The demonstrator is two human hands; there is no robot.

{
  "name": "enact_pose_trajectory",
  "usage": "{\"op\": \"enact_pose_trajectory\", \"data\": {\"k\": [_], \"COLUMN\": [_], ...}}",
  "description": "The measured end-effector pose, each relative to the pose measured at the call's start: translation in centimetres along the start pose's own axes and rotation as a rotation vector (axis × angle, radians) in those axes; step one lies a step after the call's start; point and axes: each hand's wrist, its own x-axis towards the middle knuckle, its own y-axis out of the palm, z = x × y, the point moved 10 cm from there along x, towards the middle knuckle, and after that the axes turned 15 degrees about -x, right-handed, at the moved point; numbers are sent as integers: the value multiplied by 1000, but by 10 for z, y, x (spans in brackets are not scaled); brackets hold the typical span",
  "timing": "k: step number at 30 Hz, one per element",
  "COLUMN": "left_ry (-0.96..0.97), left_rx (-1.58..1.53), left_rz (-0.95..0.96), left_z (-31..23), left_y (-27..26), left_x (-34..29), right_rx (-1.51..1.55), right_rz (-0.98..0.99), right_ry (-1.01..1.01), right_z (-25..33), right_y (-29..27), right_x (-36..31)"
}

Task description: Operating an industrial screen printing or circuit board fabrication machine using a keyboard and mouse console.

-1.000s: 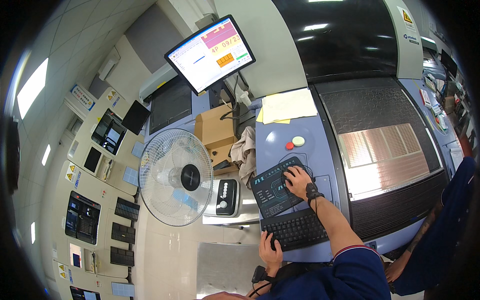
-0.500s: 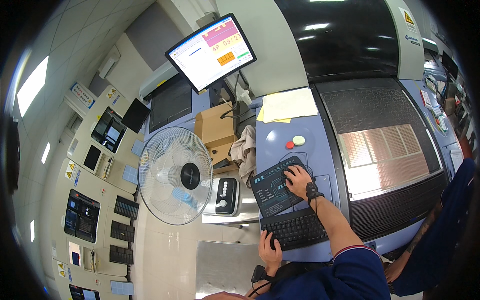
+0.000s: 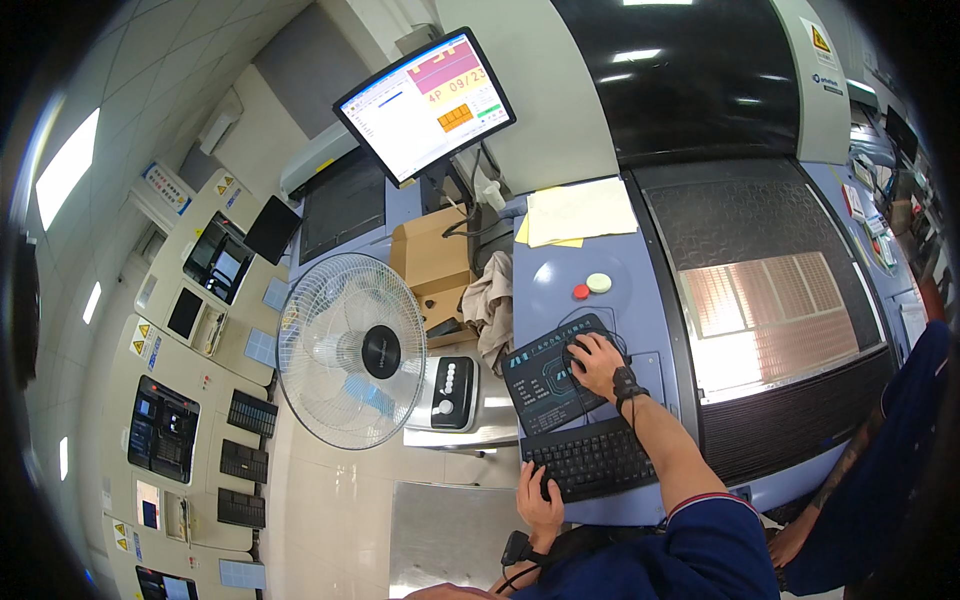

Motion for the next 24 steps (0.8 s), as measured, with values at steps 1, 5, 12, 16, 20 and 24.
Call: {"op": "enact_pose_trajectory", "data": {"k": [1,5,12,16,20,24], "left_ry": [3,1,1,4,1,2], "left_rx": [3,-4,4,3,0,7], "left_rz": [-1,1,4,3,3,1], "left_z": [-1,-1,-3,-4,-4,-5], "left_y": [0,-1,-1,-1,-2,-1], "left_x": [0,1,2,2,2,3], "right_rx": [6,19,10,7,4,-6], "right_rz": [-2,-10,-2,-12,-22,-20], "right_ry": [-8,-12,-28,-29,-25,-30], "right_z": [1,2,4,2,4,2], "right_y": [-1,-2,-1,-2,-3,-1], "right_x": [0,1,2,1,2,0]}}
